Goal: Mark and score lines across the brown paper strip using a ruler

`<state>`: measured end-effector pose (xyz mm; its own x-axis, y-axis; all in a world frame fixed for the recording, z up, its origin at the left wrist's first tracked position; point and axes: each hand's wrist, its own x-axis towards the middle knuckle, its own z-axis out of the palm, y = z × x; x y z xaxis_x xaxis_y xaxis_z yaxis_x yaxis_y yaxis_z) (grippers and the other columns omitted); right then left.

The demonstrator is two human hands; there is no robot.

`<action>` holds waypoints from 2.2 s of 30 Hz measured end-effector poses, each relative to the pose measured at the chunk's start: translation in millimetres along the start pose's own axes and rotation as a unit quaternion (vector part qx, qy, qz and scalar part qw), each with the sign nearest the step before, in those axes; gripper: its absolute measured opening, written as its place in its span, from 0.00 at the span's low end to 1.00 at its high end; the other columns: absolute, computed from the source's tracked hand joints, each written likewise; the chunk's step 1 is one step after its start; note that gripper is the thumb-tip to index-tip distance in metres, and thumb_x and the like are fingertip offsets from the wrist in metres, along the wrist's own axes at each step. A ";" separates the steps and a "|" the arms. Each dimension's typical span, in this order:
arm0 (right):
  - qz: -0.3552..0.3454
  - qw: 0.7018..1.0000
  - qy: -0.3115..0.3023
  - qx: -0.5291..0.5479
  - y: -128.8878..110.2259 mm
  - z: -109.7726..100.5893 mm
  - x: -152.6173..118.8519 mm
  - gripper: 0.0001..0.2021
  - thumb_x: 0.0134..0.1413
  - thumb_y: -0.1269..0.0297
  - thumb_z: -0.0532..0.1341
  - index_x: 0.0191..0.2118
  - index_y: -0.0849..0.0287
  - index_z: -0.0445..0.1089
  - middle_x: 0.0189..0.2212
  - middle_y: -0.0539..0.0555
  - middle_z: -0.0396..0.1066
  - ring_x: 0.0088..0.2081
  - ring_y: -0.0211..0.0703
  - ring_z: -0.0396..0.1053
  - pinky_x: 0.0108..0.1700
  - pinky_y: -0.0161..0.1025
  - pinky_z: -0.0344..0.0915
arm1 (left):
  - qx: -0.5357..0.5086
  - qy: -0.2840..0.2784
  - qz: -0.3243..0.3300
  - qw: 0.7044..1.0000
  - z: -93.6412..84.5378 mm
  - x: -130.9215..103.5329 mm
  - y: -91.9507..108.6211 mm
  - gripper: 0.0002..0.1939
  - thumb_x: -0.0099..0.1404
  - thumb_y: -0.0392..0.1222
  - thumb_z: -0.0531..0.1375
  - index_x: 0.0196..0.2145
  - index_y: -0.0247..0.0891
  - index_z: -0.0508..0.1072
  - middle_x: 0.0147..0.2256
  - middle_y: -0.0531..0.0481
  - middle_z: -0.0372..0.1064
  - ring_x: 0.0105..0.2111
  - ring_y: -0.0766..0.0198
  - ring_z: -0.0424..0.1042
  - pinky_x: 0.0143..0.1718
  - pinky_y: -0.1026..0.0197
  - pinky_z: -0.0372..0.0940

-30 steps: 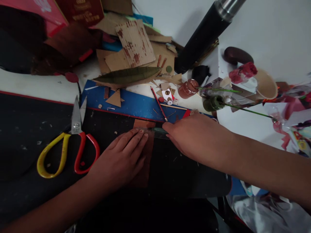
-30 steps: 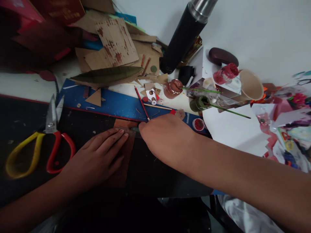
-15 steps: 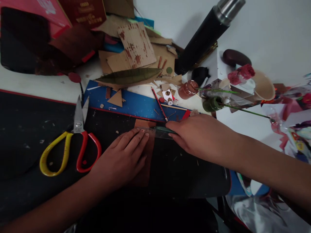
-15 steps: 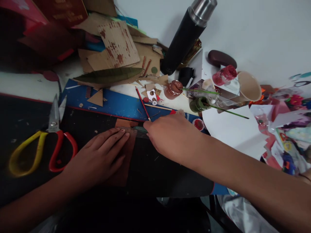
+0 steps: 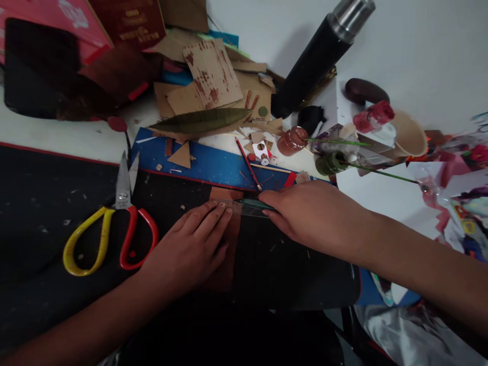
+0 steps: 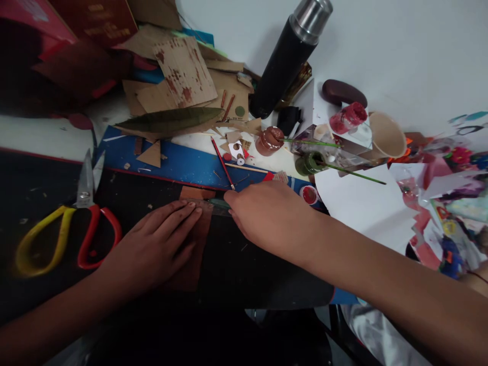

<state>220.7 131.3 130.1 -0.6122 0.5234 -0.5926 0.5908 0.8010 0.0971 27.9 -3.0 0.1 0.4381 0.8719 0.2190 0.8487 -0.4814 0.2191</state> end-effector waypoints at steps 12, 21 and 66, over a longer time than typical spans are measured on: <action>-0.007 1.000 -0.022 -0.003 -1.6 -5.2 7.0 0.08 0.69 0.65 0.58 0.46 0.56 0.75 0.31 0.59 0.80 0.34 0.56 0.77 0.33 0.44 0.59 | 0.007 0.001 0.007 1.000 -0.6 0.4 0.5 0.25 0.75 0.42 0.53 0.64 0.24 0.69 0.61 0.33 0.70 0.60 0.41 0.68 0.56 0.43 0.69; -0.036 0.999 -0.028 -0.018 -3.5 -12.2 15.3 0.10 0.66 0.70 0.59 0.48 0.59 0.76 0.33 0.61 0.81 0.34 0.54 0.77 0.30 0.41 0.56 | 0.002 -0.002 0.007 1.000 -2.4 1.5 0.4 0.25 0.76 0.42 0.52 0.64 0.25 0.69 0.60 0.33 0.71 0.60 0.41 0.69 0.56 0.42 0.70; -0.010 1.000 0.003 0.015 -8.9 -10.9 12.0 0.10 0.70 0.63 0.57 0.50 0.57 0.74 0.37 0.58 0.81 0.33 0.52 0.77 0.32 0.41 0.55 | 0.007 0.013 0.004 1.000 0.0 0.0 0.8 0.25 0.75 0.42 0.53 0.63 0.25 0.70 0.60 0.33 0.71 0.60 0.43 0.69 0.58 0.45 0.68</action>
<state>202.3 133.6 130.8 -0.6280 0.5091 -0.5886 0.5935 0.8025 0.0608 28.5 -3.3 0.3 0.4376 0.8651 0.2451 0.8492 -0.4873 0.2037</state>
